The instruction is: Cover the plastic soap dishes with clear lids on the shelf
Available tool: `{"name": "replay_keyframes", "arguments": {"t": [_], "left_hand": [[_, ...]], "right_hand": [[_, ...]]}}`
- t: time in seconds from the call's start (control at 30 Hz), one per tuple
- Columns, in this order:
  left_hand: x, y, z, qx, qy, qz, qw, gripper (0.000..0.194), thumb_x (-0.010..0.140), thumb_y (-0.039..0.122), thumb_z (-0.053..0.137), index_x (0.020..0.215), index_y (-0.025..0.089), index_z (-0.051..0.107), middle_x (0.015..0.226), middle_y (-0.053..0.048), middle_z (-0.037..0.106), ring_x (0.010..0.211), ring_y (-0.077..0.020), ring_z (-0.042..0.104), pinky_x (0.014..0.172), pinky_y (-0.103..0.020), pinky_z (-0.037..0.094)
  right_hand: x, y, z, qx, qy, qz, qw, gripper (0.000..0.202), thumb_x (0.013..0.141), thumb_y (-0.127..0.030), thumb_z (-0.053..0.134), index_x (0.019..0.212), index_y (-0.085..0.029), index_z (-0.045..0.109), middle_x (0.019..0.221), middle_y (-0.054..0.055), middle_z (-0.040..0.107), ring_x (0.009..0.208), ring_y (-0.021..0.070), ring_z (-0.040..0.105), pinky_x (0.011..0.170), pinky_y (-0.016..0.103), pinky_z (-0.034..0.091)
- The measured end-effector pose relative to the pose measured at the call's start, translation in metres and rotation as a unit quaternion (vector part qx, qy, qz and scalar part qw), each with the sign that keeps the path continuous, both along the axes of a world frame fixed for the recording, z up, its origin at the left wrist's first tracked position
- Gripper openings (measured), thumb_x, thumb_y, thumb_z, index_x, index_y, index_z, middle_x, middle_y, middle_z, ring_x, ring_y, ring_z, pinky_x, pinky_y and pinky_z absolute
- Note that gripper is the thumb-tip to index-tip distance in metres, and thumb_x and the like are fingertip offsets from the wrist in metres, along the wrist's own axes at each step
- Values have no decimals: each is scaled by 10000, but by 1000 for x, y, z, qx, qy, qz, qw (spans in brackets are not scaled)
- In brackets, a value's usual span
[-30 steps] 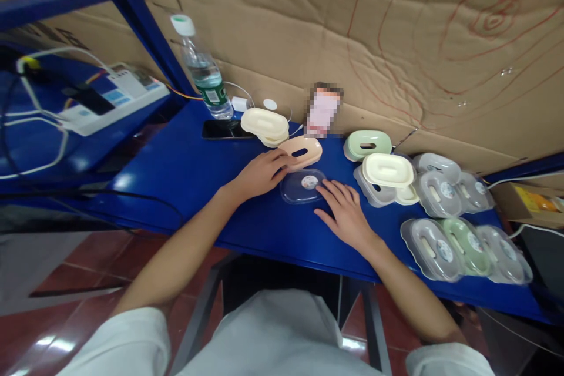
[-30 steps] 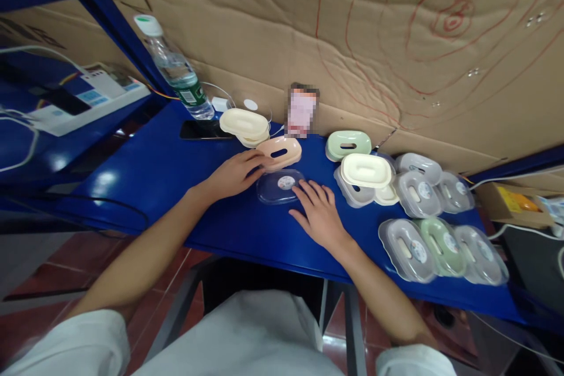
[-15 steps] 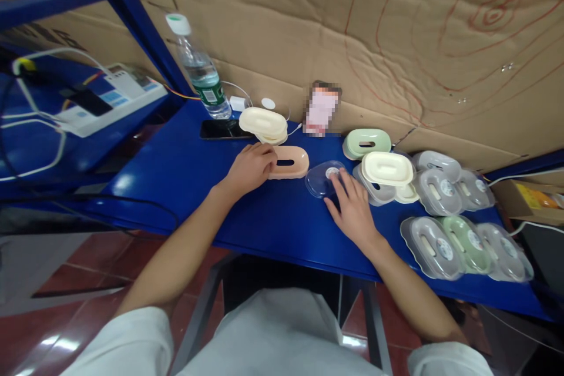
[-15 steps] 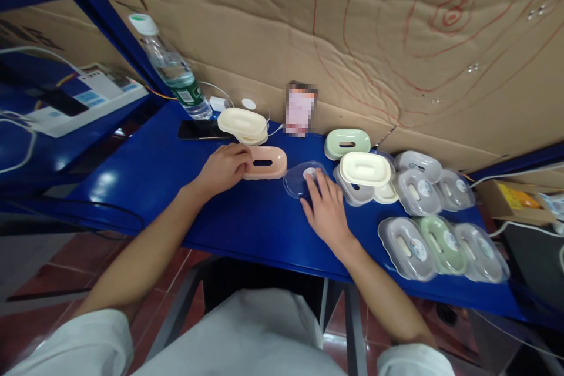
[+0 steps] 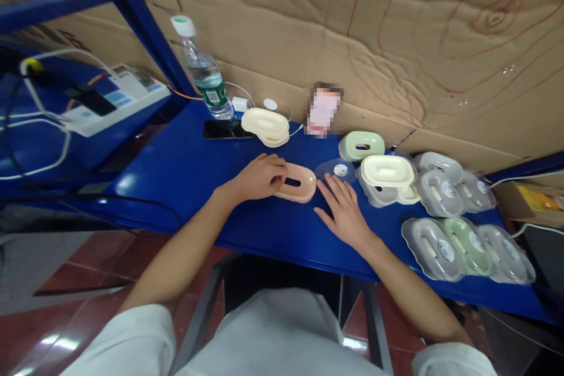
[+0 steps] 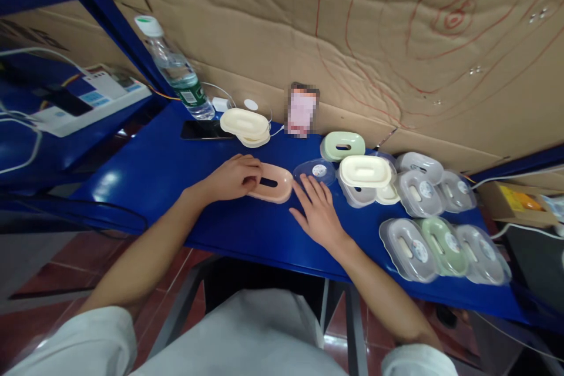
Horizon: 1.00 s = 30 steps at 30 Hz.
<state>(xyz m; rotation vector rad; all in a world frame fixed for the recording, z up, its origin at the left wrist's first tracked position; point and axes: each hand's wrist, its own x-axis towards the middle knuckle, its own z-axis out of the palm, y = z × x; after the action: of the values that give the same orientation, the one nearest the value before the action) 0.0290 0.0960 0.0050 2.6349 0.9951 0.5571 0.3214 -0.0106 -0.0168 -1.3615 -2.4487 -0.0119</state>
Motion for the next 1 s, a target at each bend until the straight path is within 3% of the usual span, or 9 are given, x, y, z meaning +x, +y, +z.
{"name": "replay_keyframes", "arguments": {"t": [0.17,0.3,0.4,0.5,0.63,0.73,0.83,0.9,1.0], "left_hand": [[7,-3,-1,5,-44,9,999,290,911,96,474,981,230,721,1182,-59,728,1075,-204,705,962,-365,524],[1,9,-6,47,-71,105,991,421,956,113,445,1273,230,697,1421,-133,666,1370,-298,604,1115,-488,464],[-9,28,-13,79,-58,190,977,558,945,113,458,1473,227,596,1657,-175,495,1539,-373,446,1196,-613,361],[-18,45,-20,80,-31,239,967,537,930,142,504,1445,230,623,1682,-182,475,1536,-403,435,1175,-654,351],[-28,49,-17,75,-30,242,967,351,974,216,527,1261,239,727,1463,-159,672,1386,-378,569,1114,-611,405],[-35,33,-5,72,-25,224,972,272,992,249,558,1176,251,759,1287,-125,756,1257,-349,649,1086,-574,431],[-39,-2,6,80,-29,198,976,265,1023,293,576,1220,262,750,1295,-109,755,1235,-325,666,1107,-553,429],[-37,-34,6,102,-42,169,979,278,1056,315,561,1261,268,743,1295,-111,750,1222,-313,671,1097,-534,444],[-25,-82,-6,89,-42,113,989,281,1072,269,556,1264,316,756,1211,-84,762,1156,-265,694,1073,-489,479]], "right_hand": [[-7,-3,3,-13,-13,91,996,520,1134,-353,511,1642,-257,452,1702,113,488,1605,296,420,1293,590,329],[-7,-2,4,-17,12,90,996,399,1118,-348,558,1499,-240,603,1621,120,588,1553,292,492,1252,552,391],[-5,-2,4,-2,39,89,995,329,1102,-354,599,1397,-224,669,1541,129,658,1494,301,558,1215,538,445],[-5,-2,4,9,62,91,994,282,1082,-365,638,1311,-218,712,1453,144,715,1416,317,628,1170,545,504],[-7,-3,4,-3,137,95,986,272,1083,-347,632,1321,-234,697,1341,135,760,1336,294,689,1148,529,565],[-6,-2,4,-10,196,79,977,222,1088,-353,625,1267,-240,690,1290,125,769,1303,277,707,1131,502,593],[-2,-1,8,14,255,39,966,177,1088,-380,627,1189,-245,683,1221,116,783,1221,271,739,1081,485,619],[1,0,11,39,282,4,959,170,1085,-398,626,1151,-250,680,1190,114,786,1172,276,752,1049,489,628],[3,-1,16,52,293,-20,955,175,1076,-409,632,1141,-255,684,1190,119,781,1166,288,748,1036,500,626]]}}
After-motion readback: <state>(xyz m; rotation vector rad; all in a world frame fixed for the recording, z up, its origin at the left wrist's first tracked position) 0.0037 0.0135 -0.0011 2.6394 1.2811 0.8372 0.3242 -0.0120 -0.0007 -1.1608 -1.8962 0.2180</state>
